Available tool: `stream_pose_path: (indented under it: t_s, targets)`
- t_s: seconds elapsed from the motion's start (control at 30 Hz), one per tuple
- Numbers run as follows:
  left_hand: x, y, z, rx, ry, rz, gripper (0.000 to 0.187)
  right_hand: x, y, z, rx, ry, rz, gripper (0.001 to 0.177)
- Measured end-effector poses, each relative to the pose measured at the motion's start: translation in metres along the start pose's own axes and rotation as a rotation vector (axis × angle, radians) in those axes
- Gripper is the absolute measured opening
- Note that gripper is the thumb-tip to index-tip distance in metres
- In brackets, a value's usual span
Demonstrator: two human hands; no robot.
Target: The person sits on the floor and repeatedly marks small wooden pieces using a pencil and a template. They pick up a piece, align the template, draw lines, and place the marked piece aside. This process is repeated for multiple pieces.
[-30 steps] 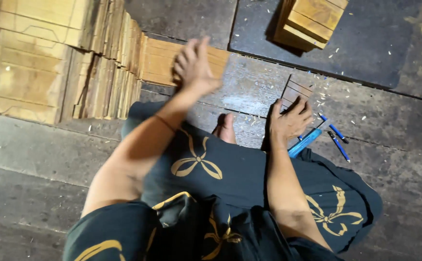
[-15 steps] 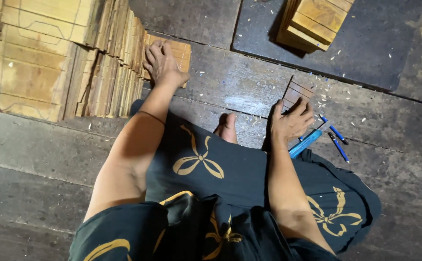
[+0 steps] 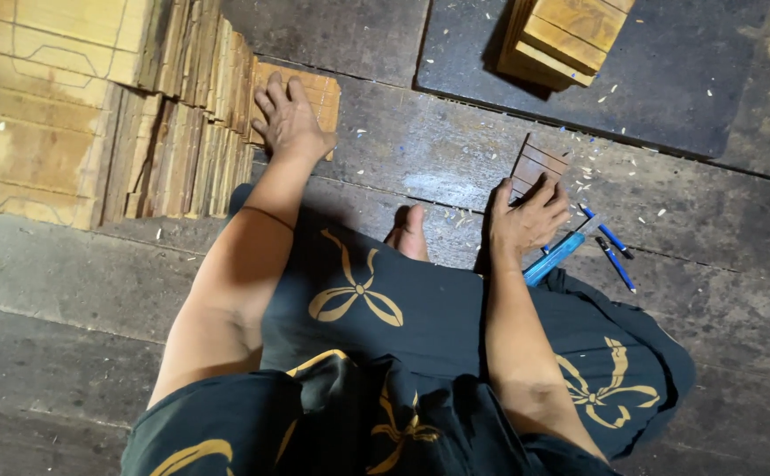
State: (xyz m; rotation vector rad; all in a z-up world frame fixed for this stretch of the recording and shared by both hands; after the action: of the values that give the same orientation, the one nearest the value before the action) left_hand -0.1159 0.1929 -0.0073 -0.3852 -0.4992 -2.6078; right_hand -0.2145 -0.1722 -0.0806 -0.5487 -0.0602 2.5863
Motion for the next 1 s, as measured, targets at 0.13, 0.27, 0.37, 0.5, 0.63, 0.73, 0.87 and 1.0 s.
stream_pose_path:
  t_s: [0.13,0.27,0.37,0.5,0.63,0.73,0.87,1.0]
  targets:
    - [0.006,0.028,0.012,-0.017,-0.026,0.032,0.108,-0.004,-0.007,0.010,-0.004,0.016,-0.004,0.064]
    - [0.016,0.095,0.026,0.139,0.019,-0.150,0.110,-0.005,-0.010,0.013,-0.021,-0.032,-0.048,0.065]
    - [0.008,0.168,-0.003,0.427,0.204,-0.436,0.096,-0.005,-0.008,0.007,0.026,0.014,-0.038,0.063]
    - [0.017,0.273,-0.023,0.631,0.127,-0.597,0.107,-0.007,-0.011,0.012,0.003,0.019,-0.067,0.061]
    - [0.016,0.331,-0.050,0.430,0.174,-0.611,0.130,-0.008,-0.012,0.012,-0.006,0.043,-0.061,0.061]
    - [0.011,0.345,-0.066,0.357,0.163,-0.553,0.148,-0.011,-0.010,0.013,-0.012,0.047,-0.053,0.062]
    - [0.017,0.337,-0.061,0.329,0.289,-0.554,0.134,-0.008,-0.008,0.006,-0.027,0.008,-0.066,0.067]
    - [0.057,0.283,-0.032,0.504,0.255,-0.548,0.127,-0.009,-0.008,0.005,-0.047,0.011,-0.058,0.068]
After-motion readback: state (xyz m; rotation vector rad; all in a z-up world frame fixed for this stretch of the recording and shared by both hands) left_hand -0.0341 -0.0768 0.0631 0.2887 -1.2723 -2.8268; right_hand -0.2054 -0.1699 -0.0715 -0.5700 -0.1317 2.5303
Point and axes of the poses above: each hand's wrist, its own x-axis away from the middle knuckle, its own z-axis out of the back of the hand, y = z × x, the point moved 1 cm from there along -x, towards the middle knuckle, and after that the axes turned 7 degrees about x, right-handed, at the moved point
